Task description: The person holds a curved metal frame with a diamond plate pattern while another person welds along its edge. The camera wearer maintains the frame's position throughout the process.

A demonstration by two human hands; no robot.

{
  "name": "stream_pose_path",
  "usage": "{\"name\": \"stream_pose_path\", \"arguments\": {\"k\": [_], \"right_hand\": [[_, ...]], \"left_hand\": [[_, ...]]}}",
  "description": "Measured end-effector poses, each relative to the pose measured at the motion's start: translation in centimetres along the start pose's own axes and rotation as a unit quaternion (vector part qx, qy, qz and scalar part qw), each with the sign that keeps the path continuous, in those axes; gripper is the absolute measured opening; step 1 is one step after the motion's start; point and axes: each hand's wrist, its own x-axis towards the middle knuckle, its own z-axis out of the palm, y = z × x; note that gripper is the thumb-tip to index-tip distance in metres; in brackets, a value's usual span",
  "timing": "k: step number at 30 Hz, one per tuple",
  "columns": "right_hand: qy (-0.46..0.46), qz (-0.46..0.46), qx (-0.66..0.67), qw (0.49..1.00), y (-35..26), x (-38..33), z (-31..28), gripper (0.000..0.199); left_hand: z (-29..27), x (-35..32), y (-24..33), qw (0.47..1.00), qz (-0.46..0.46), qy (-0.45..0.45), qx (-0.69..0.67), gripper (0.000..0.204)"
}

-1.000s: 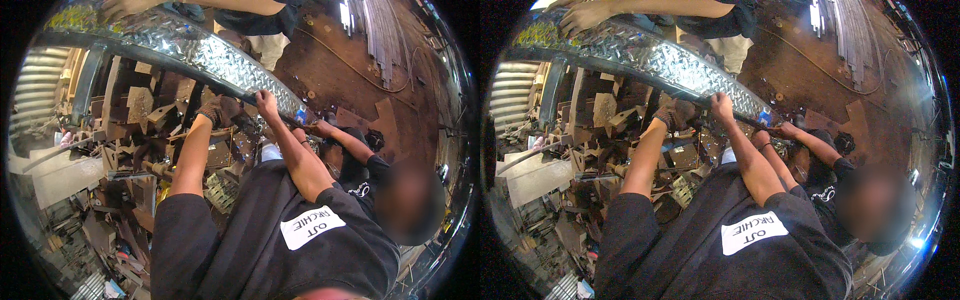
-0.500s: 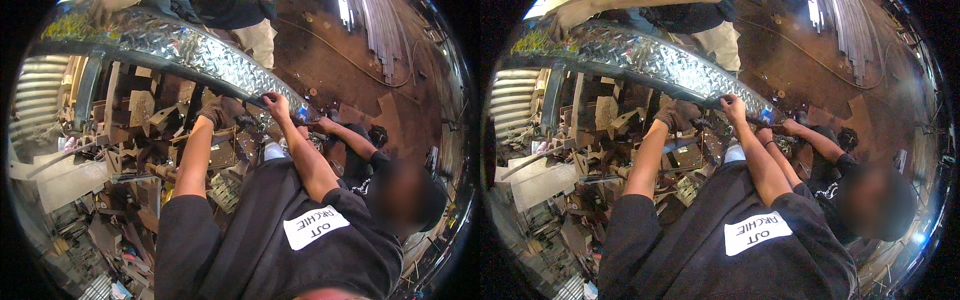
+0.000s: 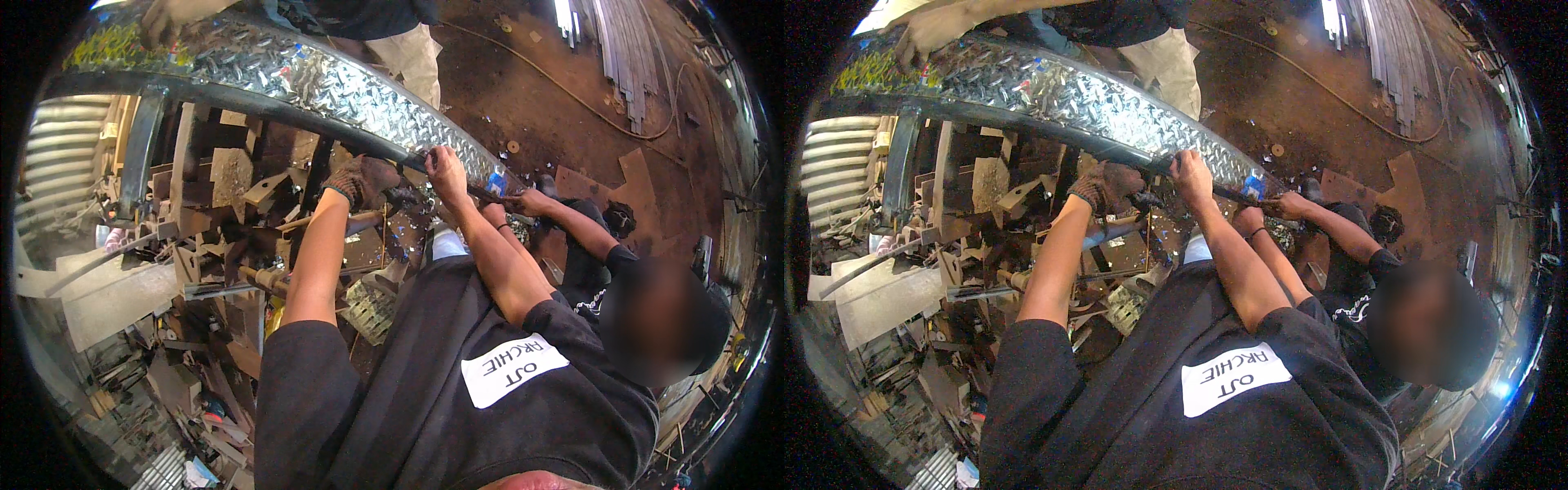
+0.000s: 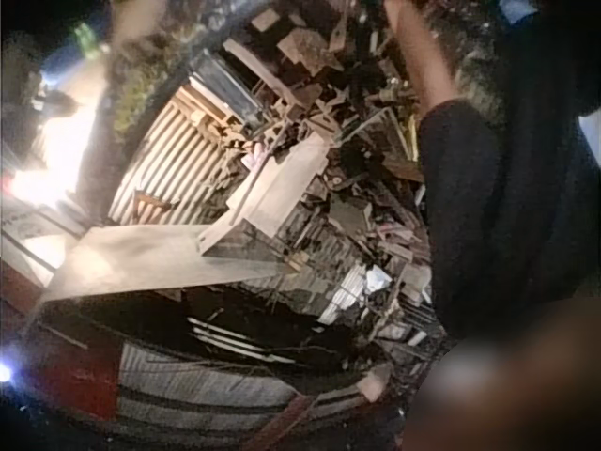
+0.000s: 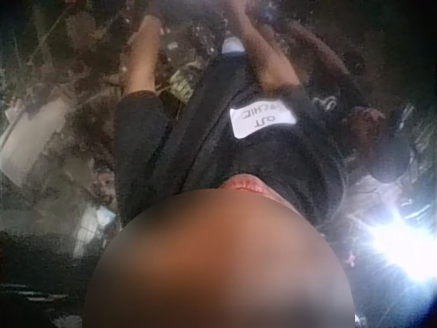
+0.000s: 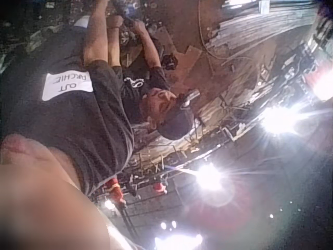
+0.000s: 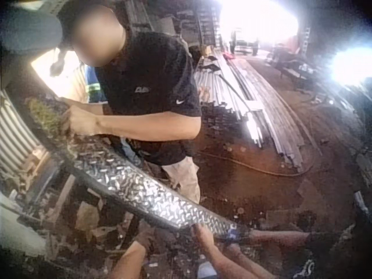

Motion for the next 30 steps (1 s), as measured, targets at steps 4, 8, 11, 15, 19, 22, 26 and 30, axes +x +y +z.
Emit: {"name": "stream_pose_path", "arguments": {"k": [4, 8, 11, 15, 19, 22, 26, 30], "right_hand": [[0.001, 0.037, -0.008, 0.999, -0.1, 0.3, 0.9, 0.019], [-0.018, 0.089, 0.067, 0.994, 0.8, 0.7, 1.3, 0.024], [-0.091, 0.267, 0.264, 0.922, 2.2, 1.0, 0.5, 0.026], [-0.039, 0.206, 0.19, 0.959, 2.4, 0.3, 0.0, 0.022], [0.001, 0.084, 0.069, 0.994, 1.3, -0.1, -0.2, 0.02], [0.012, 0.041, 0.028, 0.999, 0.6, 0.0, -0.1, 0.021], [0.023, 0.015, 0.008, 1.0, 0.2, -0.2, 0.0, 0.019], [0.017, 0.021, -0.003, 1.0, -0.3, -0.1, 0.3, 0.018]], "left_hand": [[-0.4, -0.3, 0.1, 1.0, 0.0, -0.006, -0.01, 0.027], [-0.2, -0.2, 0.0, 1.0, 0.003, -0.007, 0.0, 0.028], [-0.1, -0.1, 0.0, 1.0, 0.022, 0.013, -0.002, 0.031], [-0.4, -0.1, 0.2, 1.0, 0.007, 0.002, -0.001, 0.032], [-0.6, -0.3, 0.1, 0.999, -0.013, -0.023, -0.042, 0.032], [-0.1, 0.0, -0.1, 1.0, -0.006, -0.002, -0.024, 0.029], [0.4, 0.5, -0.2, 1.0, -0.009, -0.027, 0.004, 0.028], [0.3, 0.3, -0.2, 1.0, 0.008, -0.014, 0.018, 0.033]]}}
